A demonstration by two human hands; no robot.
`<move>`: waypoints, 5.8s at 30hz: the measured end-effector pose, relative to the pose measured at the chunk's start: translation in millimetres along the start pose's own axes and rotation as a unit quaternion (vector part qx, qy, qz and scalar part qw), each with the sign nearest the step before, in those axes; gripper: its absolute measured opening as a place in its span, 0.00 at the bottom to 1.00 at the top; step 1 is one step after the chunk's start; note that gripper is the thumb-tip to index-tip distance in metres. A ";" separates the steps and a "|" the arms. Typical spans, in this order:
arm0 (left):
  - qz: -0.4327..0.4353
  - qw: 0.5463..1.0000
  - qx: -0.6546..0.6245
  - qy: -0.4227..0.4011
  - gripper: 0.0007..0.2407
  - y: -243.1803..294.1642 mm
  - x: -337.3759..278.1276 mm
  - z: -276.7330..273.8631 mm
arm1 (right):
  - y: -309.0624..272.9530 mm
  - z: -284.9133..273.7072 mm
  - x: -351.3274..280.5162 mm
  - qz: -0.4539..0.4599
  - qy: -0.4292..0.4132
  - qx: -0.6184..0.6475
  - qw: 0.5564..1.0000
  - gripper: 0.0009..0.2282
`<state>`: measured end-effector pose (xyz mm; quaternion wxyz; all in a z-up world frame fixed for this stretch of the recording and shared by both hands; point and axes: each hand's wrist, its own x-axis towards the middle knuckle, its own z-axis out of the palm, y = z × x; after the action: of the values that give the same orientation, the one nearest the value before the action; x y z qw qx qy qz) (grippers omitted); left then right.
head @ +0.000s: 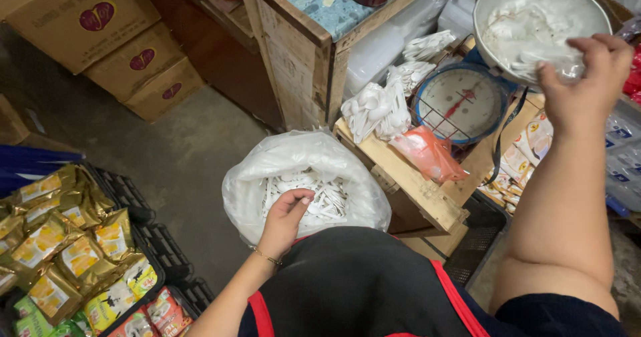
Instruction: The person counts white plastic spoons by hand and places them into clear plastic bags.
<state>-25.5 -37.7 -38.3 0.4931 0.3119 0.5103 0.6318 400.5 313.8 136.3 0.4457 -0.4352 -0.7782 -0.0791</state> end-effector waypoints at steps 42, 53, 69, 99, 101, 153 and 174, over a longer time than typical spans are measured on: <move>-0.094 0.624 0.741 -0.229 0.43 -55.8 33.9 -49.4 | -250.5 33.6 -185.3 -0.117 -0.347 0.269 0.891 0.11; -0.042 0.717 0.659 -0.222 0.18 -87.8 59.8 -105.3 | -279.9 106.7 -226.3 0.012 -0.443 0.377 0.813 0.10; -0.024 0.808 0.478 -0.343 0.15 -5.0 83.6 -103.3 | -324.0 193.0 -282.8 0.105 -0.606 0.061 0.786 0.22; -0.058 0.938 0.079 -0.331 0.09 -37.1 105.2 -87.1 | -323.3 158.7 -249.5 0.370 -0.443 0.268 0.771 0.07; -0.146 0.944 0.041 -0.294 0.09 -24.1 106.3 -80.5 | -326.6 149.9 -234.5 0.401 -0.449 0.315 0.734 0.06; -0.255 0.855 -0.143 -0.428 0.08 95.4 51.5 -89.0 | -420.1 104.6 -144.4 0.191 -0.232 0.518 0.801 0.15; -0.215 0.835 0.017 -0.506 0.07 124.5 41.5 -124.5 | -489.8 87.7 -102.0 0.012 -0.393 0.346 0.852 0.07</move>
<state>-188.4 -39.8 40.3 0.8004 0.4793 0.2543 0.2549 2.2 -1.4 136.5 0.2258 -0.2571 -0.8602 0.3780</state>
